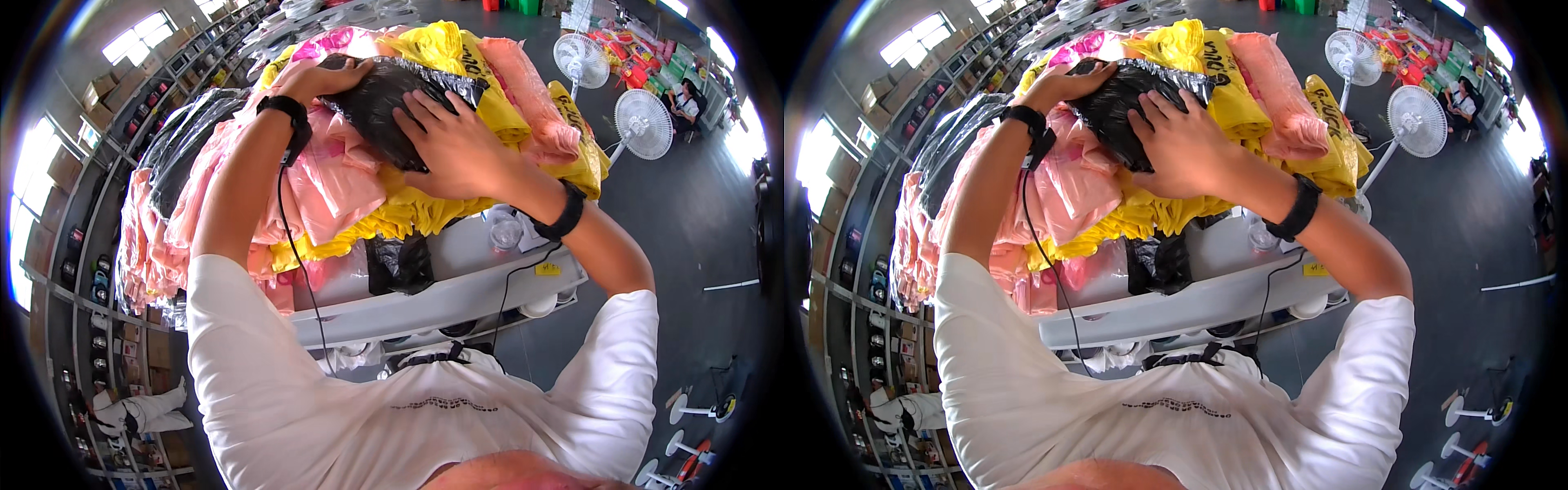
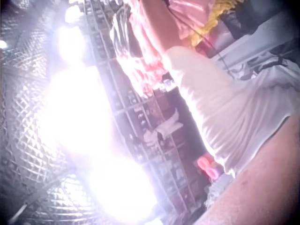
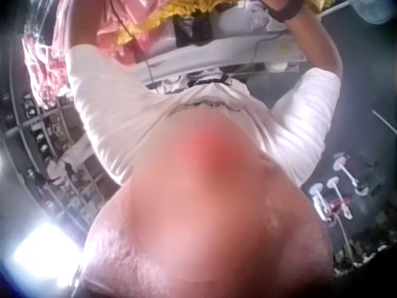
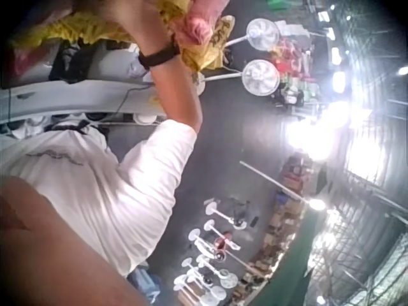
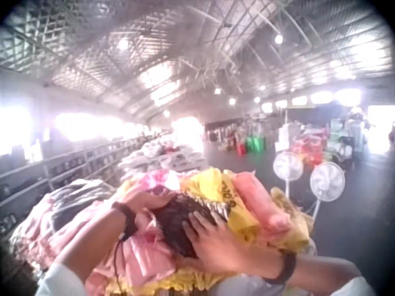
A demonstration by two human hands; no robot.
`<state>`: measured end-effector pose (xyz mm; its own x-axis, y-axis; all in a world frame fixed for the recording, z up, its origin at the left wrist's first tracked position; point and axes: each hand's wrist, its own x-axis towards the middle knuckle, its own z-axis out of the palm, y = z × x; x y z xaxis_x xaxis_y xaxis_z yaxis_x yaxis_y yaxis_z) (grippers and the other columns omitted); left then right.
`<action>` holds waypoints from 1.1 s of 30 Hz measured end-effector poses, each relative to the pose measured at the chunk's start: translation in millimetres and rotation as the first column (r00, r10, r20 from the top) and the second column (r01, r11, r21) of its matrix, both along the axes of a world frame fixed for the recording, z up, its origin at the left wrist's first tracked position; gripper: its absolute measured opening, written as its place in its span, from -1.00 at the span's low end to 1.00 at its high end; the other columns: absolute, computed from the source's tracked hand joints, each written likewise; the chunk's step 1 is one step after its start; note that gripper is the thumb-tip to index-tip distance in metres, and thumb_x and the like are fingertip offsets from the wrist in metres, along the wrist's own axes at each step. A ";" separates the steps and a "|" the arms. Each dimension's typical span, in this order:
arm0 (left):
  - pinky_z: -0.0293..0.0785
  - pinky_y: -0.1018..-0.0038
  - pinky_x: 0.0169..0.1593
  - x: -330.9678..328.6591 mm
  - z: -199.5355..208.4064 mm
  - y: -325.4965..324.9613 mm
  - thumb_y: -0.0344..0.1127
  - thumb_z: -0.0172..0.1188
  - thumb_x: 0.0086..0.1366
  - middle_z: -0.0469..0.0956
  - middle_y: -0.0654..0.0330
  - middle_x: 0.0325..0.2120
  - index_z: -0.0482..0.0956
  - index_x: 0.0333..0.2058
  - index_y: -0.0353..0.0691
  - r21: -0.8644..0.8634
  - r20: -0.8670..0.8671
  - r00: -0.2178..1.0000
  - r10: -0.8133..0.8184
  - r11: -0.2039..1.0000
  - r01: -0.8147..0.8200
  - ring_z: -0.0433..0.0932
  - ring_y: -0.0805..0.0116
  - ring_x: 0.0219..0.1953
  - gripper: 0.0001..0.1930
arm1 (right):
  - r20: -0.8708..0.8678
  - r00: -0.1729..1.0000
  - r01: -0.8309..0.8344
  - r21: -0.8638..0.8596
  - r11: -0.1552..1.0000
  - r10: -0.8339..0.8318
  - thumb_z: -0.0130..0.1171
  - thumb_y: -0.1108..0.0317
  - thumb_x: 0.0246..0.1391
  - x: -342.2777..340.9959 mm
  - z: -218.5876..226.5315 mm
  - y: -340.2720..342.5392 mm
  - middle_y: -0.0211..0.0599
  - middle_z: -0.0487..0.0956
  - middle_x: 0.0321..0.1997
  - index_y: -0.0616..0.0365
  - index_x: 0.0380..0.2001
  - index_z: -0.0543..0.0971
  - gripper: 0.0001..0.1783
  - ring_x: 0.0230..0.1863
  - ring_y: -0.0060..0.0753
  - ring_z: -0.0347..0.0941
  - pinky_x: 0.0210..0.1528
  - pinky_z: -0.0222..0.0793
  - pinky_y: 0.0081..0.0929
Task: The person organizes stacks of clothing in plastic bags on a table, shifting and flattening black and yellow bags, and then uses a cloth to wipe down white ceramic dishes and containers on a nearby shelf.
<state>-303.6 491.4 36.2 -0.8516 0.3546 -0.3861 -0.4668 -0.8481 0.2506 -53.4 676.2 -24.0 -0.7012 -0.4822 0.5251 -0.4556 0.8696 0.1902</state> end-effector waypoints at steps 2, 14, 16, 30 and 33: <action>-0.06 0.21 0.45 -27.5 -11.3 -39.6 0.45 -0.35 0.31 0.06 0.08 0.39 0.05 0.39 -0.01 0.184 0.054 0.997 -0.047 0.982 0.037 0.03 0.10 0.42 -0.14 | 0.001 0.998 -0.060 -0.017 0.998 0.060 0.17 -0.16 -0.03 9.5 3.0 -5.2 0.19 0.29 0.33 0.35 0.26 0.30 -0.06 0.43 -0.02 0.11 0.40 -0.07 0.14; 0.23 0.24 0.32 139.2 43.3 -26.6 -0.50 0.24 0.06 0.19 -0.10 0.31 0.03 0.39 -0.09 -0.184 0.413 0.099 -0.905 -0.189 -0.965 0.30 -0.01 0.28 -0.09 | -0.158 0.983 -0.095 0.005 0.995 0.094 0.34 0.03 -0.11 14.9 7.2 6.6 0.01 0.43 0.23 0.19 0.17 0.41 -0.21 0.29 -0.09 0.32 0.34 0.10 0.03; 0.27 0.25 0.29 155.7 34.2 -34.4 -0.50 0.24 0.04 0.22 -0.11 0.29 0.05 0.39 -0.08 -0.151 0.401 0.204 -0.893 -0.284 -0.947 0.33 -0.03 0.26 -0.09 | -0.163 0.981 -0.109 -0.005 0.994 0.106 0.34 0.06 -0.10 9.6 10.1 2.0 -0.01 0.48 0.17 0.19 0.14 0.43 -0.26 0.25 -0.12 0.37 0.32 0.13 -0.02; 0.50 0.22 -0.10 115.8 35.7 -62.2 -0.31 0.45 -0.09 0.63 0.06 -0.25 0.59 -0.09 -0.15 -0.182 -0.102 -0.316 -0.943 0.330 -0.926 0.59 0.03 -0.16 -0.50 | 0.164 0.960 -0.104 -0.545 0.832 0.228 0.23 0.39 0.03 3.8 74.5 -35.5 0.05 0.61 -0.42 0.34 -0.16 0.57 -0.69 -0.37 -0.01 0.59 -0.28 0.44 -0.28; 0.52 0.26 -0.08 99.3 41.2 -91.5 -0.33 0.40 -0.01 0.63 0.15 -0.20 0.59 -0.02 -0.07 -0.116 -0.007 -0.125 -0.992 0.125 -0.985 0.60 0.08 -0.14 -0.51 | 0.020 0.940 -0.239 -0.671 0.702 0.340 0.19 0.32 0.14 14.4 76.8 -60.6 0.07 0.63 -0.38 0.38 -0.19 0.60 -0.70 -0.44 -0.23 0.60 -0.34 0.42 -0.38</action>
<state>-204.2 399.8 77.4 -0.2874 0.8923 0.3482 0.9232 0.3549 -0.1474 -39.0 615.6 52.8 -0.6711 -0.2484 0.6986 -0.6826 0.5747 -0.4514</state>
